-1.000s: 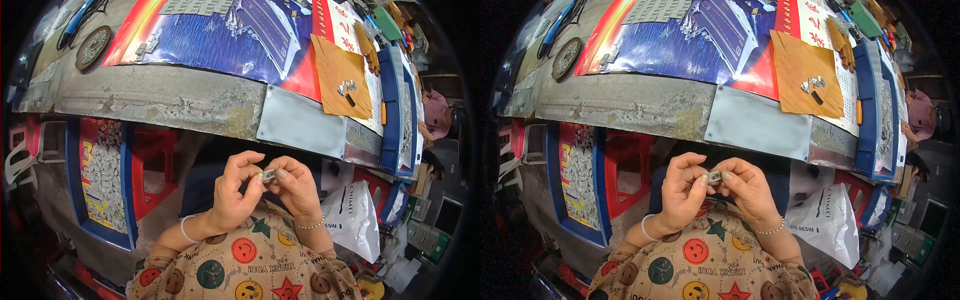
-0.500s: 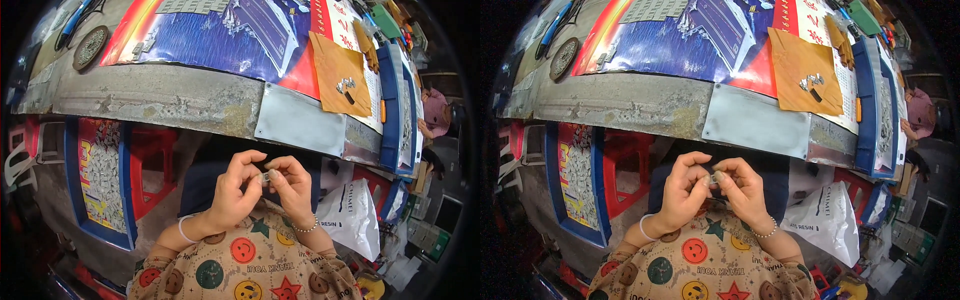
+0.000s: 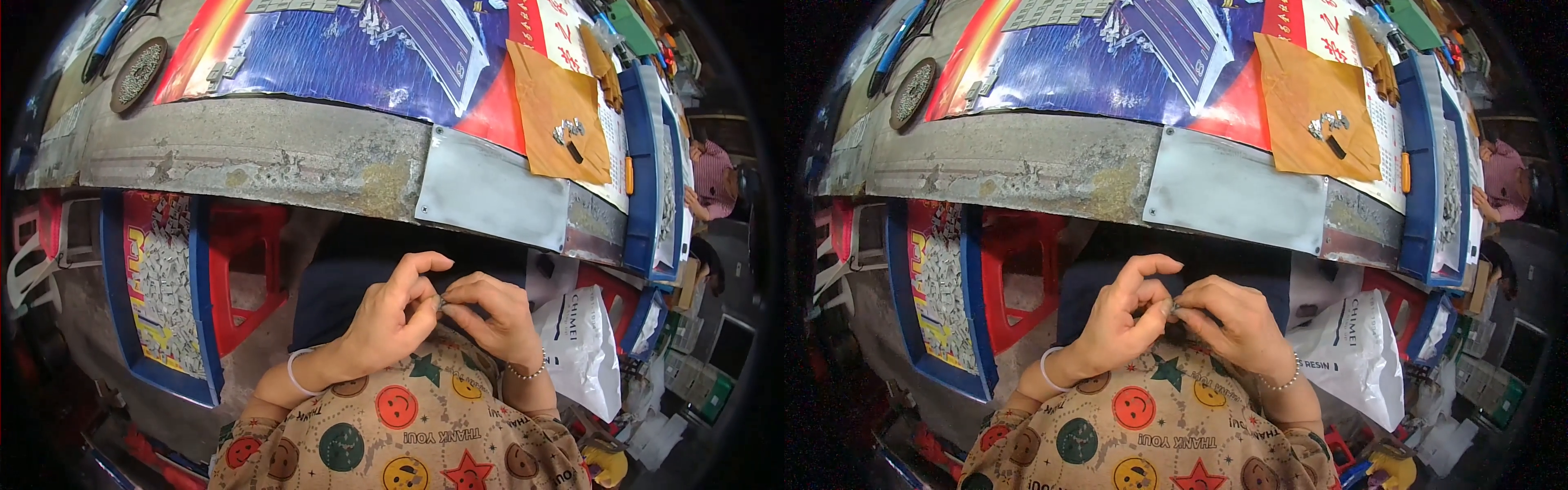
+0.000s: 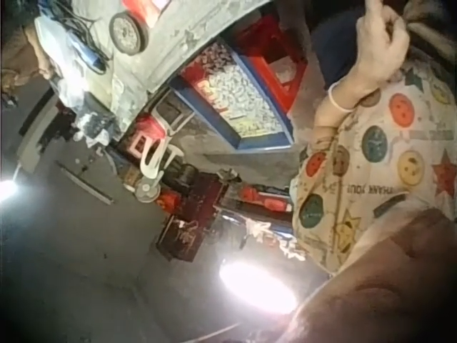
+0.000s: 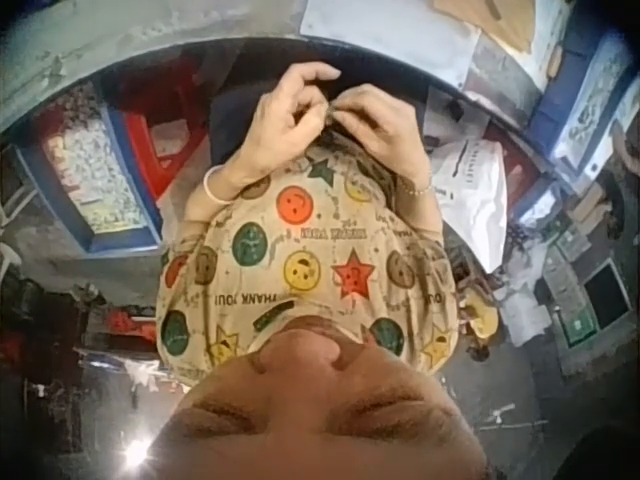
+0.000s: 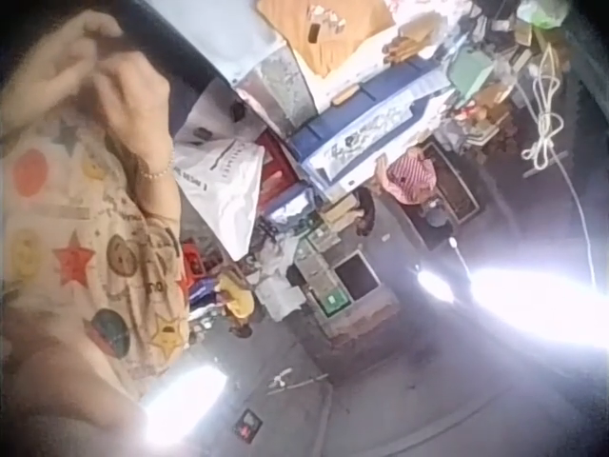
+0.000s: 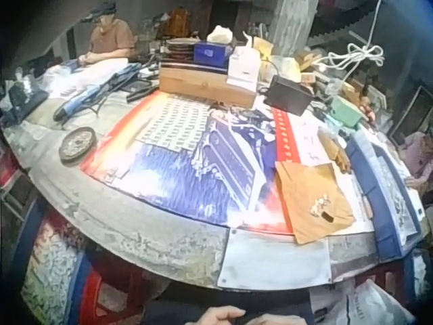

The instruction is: The recorder is seen manually assembling small electronic or mechanical components by applying labels or small stickers.

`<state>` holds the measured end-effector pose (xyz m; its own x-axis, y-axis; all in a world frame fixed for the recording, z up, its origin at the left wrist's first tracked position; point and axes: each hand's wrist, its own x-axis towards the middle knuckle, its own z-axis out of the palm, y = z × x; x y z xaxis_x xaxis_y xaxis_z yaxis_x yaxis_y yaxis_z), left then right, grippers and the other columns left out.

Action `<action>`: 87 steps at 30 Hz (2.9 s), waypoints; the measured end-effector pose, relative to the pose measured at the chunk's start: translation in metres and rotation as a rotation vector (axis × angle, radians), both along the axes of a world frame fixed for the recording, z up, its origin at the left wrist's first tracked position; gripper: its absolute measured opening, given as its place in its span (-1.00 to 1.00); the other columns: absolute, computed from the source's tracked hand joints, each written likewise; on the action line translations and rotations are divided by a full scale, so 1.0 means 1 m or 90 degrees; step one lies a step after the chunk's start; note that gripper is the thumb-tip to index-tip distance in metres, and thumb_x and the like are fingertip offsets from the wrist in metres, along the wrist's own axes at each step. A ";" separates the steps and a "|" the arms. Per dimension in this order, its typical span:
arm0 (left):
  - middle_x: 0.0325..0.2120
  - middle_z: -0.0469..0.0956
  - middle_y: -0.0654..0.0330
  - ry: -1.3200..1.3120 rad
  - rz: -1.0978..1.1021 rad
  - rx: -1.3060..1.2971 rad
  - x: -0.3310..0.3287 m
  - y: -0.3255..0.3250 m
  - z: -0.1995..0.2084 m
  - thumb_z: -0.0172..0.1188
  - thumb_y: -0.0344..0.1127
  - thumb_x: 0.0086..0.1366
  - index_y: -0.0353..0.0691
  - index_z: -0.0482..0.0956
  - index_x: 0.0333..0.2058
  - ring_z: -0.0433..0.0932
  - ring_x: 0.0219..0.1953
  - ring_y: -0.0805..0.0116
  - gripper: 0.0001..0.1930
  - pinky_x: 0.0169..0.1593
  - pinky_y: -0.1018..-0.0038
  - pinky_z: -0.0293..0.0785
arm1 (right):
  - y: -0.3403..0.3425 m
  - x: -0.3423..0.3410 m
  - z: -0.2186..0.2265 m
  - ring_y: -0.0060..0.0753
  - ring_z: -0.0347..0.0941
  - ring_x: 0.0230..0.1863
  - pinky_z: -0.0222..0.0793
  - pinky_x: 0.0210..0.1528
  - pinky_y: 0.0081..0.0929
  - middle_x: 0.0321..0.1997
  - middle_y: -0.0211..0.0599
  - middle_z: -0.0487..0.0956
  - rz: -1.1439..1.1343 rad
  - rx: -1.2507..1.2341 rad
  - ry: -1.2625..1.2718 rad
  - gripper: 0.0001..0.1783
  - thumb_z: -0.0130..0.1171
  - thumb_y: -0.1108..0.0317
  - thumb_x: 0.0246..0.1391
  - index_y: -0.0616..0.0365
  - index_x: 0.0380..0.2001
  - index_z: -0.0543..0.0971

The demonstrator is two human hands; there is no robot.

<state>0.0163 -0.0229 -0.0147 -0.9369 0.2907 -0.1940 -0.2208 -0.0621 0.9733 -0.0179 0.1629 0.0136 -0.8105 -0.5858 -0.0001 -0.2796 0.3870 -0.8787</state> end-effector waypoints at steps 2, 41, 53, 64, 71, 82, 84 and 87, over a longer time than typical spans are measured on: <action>-0.58 0.49 0.28 0.008 0.009 0.001 0.000 0.001 0.001 -0.01 -0.53 0.25 -0.34 0.25 0.06 0.41 -0.56 0.63 -0.61 -0.46 0.66 0.32 | -0.001 0.002 0.000 -0.22 0.53 -0.40 0.42 -0.39 -0.47 -0.38 -0.16 0.56 -0.035 0.006 -0.002 -0.85 0.24 0.59 -0.09 0.28 -0.39 0.51; -0.68 0.38 0.27 -0.039 -0.009 0.046 0.004 0.013 -0.007 -0.01 -0.58 0.15 -0.28 0.30 0.03 0.36 -0.65 0.55 -0.58 -0.52 0.60 0.29 | 0.017 0.002 0.005 -0.15 0.49 -0.46 0.43 -0.43 -0.41 -0.40 -0.22 0.53 0.027 0.026 -0.045 -0.85 0.20 0.57 -0.08 0.24 -0.37 0.48; -0.68 0.39 0.25 0.039 -0.027 -0.050 0.002 0.016 -0.004 -0.01 -0.59 0.13 -0.27 0.32 0.02 0.39 -0.66 0.53 -0.57 -0.53 0.57 0.32 | 0.021 -0.002 0.006 -0.16 0.51 -0.41 0.45 -0.41 -0.38 -0.40 -0.23 0.52 0.100 0.086 0.006 -0.86 0.22 0.51 -0.06 0.22 -0.39 0.47; -0.66 0.43 0.25 0.007 -0.013 -0.005 0.002 0.018 -0.007 -0.01 -0.60 0.14 -0.31 0.33 -0.01 0.40 -0.65 0.56 -0.60 -0.52 0.58 0.32 | 0.021 0.001 0.001 -0.29 0.55 -0.45 0.44 -0.42 -0.52 -0.44 -0.26 0.56 0.013 0.052 -0.039 -0.89 0.17 0.58 -0.09 0.26 -0.41 0.52; -0.55 0.56 0.22 -0.057 0.009 0.027 0.003 0.016 -0.006 0.04 -0.56 0.21 -0.34 0.36 -0.01 0.49 -0.54 0.59 -0.67 -0.43 0.64 0.40 | 0.025 0.006 -0.001 -0.56 0.54 -0.39 0.45 -0.33 -0.66 -0.37 -0.29 0.56 -0.136 -0.116 -0.408 -0.88 0.06 0.60 0.07 0.38 -0.28 0.48; -0.45 0.59 0.22 -0.096 -0.013 0.045 0.005 0.019 -0.008 0.06 -0.56 0.21 -0.35 0.43 -0.03 0.53 -0.43 0.61 -0.68 -0.33 0.65 0.45 | 0.023 0.014 -0.010 -0.67 0.48 -0.31 0.44 -0.28 -0.70 -0.32 -0.34 0.54 -0.217 -0.222 -0.526 -0.84 0.04 0.61 0.10 0.39 -0.22 0.47; -0.44 0.59 0.22 -0.106 -0.019 0.043 0.004 0.018 -0.007 0.06 -0.57 0.20 -0.35 0.43 -0.04 0.54 -0.42 0.60 -0.68 -0.32 0.65 0.46 | 0.024 0.016 -0.012 -0.68 0.48 -0.29 0.43 -0.27 -0.70 -0.31 -0.33 0.54 -0.226 -0.235 -0.527 -0.85 0.04 0.61 0.10 0.39 -0.23 0.47; -0.42 0.60 0.21 -0.120 -0.022 0.037 0.003 0.019 -0.008 0.07 -0.58 0.19 -0.35 0.44 -0.04 0.55 -0.41 0.59 -0.68 -0.31 0.64 0.47 | 0.022 0.019 -0.015 -0.67 0.48 -0.30 0.43 -0.29 -0.70 -0.32 -0.33 0.55 -0.237 -0.242 -0.501 -0.86 0.04 0.62 0.10 0.38 -0.23 0.47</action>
<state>0.0192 -0.0038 -0.0229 -0.8748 0.3379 -0.3473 -0.4019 -0.1054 0.9096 0.0011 0.1849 -0.0014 -0.7937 -0.3631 -0.4880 0.5301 -0.0193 -0.8477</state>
